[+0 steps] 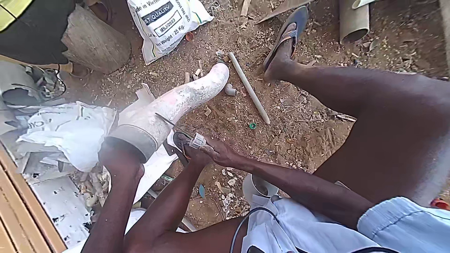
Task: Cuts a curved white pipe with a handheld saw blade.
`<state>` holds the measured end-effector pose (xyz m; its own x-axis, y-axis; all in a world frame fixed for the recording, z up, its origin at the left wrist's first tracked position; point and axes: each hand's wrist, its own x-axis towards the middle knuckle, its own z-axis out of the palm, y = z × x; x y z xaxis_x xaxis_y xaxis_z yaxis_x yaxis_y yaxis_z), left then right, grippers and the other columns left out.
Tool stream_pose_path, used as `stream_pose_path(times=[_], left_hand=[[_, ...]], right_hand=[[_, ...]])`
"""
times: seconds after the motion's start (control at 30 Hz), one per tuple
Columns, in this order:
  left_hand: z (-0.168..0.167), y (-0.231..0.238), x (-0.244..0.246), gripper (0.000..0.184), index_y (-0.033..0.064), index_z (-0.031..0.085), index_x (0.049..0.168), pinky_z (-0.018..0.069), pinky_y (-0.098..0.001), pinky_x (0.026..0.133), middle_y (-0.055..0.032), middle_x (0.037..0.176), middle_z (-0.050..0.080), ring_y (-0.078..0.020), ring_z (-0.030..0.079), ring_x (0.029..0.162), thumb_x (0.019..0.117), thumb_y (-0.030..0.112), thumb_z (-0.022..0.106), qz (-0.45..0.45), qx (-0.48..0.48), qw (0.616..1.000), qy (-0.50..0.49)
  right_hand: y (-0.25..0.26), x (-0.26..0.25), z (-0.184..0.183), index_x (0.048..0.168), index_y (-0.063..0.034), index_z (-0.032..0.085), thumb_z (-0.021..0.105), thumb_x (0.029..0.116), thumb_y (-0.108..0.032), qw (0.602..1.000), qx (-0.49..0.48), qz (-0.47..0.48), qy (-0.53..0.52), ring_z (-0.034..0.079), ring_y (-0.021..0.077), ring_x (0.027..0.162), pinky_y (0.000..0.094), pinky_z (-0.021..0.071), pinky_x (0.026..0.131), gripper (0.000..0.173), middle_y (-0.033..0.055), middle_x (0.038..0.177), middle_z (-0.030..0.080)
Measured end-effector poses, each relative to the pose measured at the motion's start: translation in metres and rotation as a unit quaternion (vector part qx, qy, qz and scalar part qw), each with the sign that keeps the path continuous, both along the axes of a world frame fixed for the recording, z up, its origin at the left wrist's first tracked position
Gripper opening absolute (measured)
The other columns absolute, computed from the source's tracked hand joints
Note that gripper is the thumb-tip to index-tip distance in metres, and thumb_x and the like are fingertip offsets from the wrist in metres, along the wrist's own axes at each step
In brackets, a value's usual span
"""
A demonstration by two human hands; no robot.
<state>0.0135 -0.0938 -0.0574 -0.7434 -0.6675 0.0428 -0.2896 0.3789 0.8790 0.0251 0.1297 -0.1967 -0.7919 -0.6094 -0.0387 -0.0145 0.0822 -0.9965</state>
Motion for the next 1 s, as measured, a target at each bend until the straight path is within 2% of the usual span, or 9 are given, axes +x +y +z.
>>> stream_pose_path(times=[0.1,0.2,0.3,0.4,0.53,0.63,0.8,0.9,1.0], left_hand=[[-0.005,-0.004,0.010,0.028,0.0042,0.058,0.122,0.0574,-0.0389,0.089,-0.0045,0.108,0.066,-0.0134,0.067,0.101,0.1088,0.024,0.044,-0.009,-0.017,1.000,-0.012],[0.001,-0.001,0.003,0.030,0.0017,0.057,0.123,0.0558,-0.0382,0.092,-0.0059,0.111,0.065,-0.0124,0.065,0.104,0.1095,0.023,0.040,-0.020,-0.043,0.999,-0.011],[-0.003,-0.002,0.004,0.032,0.0018,0.058,0.120,0.0558,-0.0402,0.091,-0.0064,0.108,0.065,-0.0135,0.065,0.102,0.1104,0.024,0.037,-0.013,-0.051,0.999,-0.009],[-0.007,-0.007,0.006,0.033,0.0005,0.057,0.125,0.0555,-0.0408,0.094,-0.0088,0.113,0.065,-0.0150,0.065,0.106,0.1100,0.022,0.037,-0.014,-0.040,0.999,-0.001],[-0.008,-0.005,0.008,0.032,0.0022,0.058,0.121,0.0556,-0.0383,0.093,-0.0055,0.110,0.065,-0.0125,0.065,0.105,0.1103,0.022,0.035,-0.028,-0.035,0.999,0.011],[-0.005,-0.002,0.009,0.032,0.0018,0.058,0.120,0.0558,-0.0381,0.094,-0.0051,0.108,0.066,-0.0120,0.066,0.104,0.1104,0.023,0.036,-0.033,-0.041,0.998,0.016],[-0.012,-0.009,0.010,0.030,0.0008,0.057,0.123,0.0563,-0.0388,0.093,-0.0067,0.110,0.066,-0.0134,0.066,0.105,0.1093,0.019,0.037,-0.024,-0.029,0.999,0.027],[-0.013,-0.010,0.013,0.028,0.0019,0.058,0.122,0.0564,-0.0379,0.094,-0.0051,0.110,0.066,-0.0119,0.066,0.105,0.1088,0.020,0.041,-0.032,-0.037,0.999,0.011],[-0.008,-0.007,0.011,0.029,0.0019,0.058,0.119,0.0556,-0.0370,0.094,-0.0048,0.109,0.066,-0.0111,0.065,0.105,0.1095,0.020,0.039,-0.024,-0.045,0.999,0.007]], right_hand=[[0.008,0.009,0.018,0.139,-0.0013,0.056,0.042,0.1094,-0.037,1.000,-0.012,-0.003,0.004,0.069,0.0244,0.093,0.0470,0.0547,0.084,0.049,0.0161,0.103,0.070],[0.002,-0.002,0.049,0.142,0.0043,0.052,0.043,0.1091,-0.035,0.994,-0.088,-0.039,0.059,0.069,0.0213,0.101,0.0421,0.0560,0.089,0.053,0.0174,0.113,0.070],[-0.009,0.004,0.029,0.140,0.0043,0.054,0.044,0.1091,-0.034,0.998,-0.057,-0.022,0.018,0.068,0.0245,0.091,0.0449,0.0550,0.083,0.051,0.0184,0.102,0.070],[-0.005,0.015,0.007,0.133,0.0027,0.057,0.040,0.1099,-0.038,0.999,-0.021,0.017,-0.032,0.066,0.0238,0.096,0.0439,0.0524,0.088,0.050,0.0181,0.103,0.068],[0.003,0.011,0.032,0.135,0.0032,0.058,0.043,0.1098,-0.036,0.997,-0.074,0.001,0.004,0.067,0.0196,0.099,0.0395,0.0537,0.089,0.049,0.0172,0.108,0.069],[-0.010,0.004,0.045,0.132,0.0047,0.058,0.043,0.1089,-0.034,0.993,-0.105,-0.040,0.045,0.068,0.0187,0.090,0.0384,0.0563,0.080,0.047,0.0152,0.100,0.069],[-0.006,0.011,0.015,0.135,0.0078,0.056,0.040,0.1103,-0.035,0.998,-0.045,0.050,-0.003,0.065,0.0254,0.112,0.0425,0.0491,0.100,0.052,0.0234,0.121,0.066],[-0.002,0.012,0.026,0.123,0.0045,0.061,0.041,0.1104,-0.036,0.998,-0.067,0.020,0.005,0.066,0.0200,0.091,0.0397,0.0528,0.083,0.047,0.0161,0.099,0.067],[-0.011,0.001,0.049,0.130,0.0050,0.059,0.044,0.1087,-0.033,0.991,-0.123,-0.034,0.047,0.067,0.0187,0.085,0.0385,0.0565,0.076,0.046,0.0142,0.095,0.068]])
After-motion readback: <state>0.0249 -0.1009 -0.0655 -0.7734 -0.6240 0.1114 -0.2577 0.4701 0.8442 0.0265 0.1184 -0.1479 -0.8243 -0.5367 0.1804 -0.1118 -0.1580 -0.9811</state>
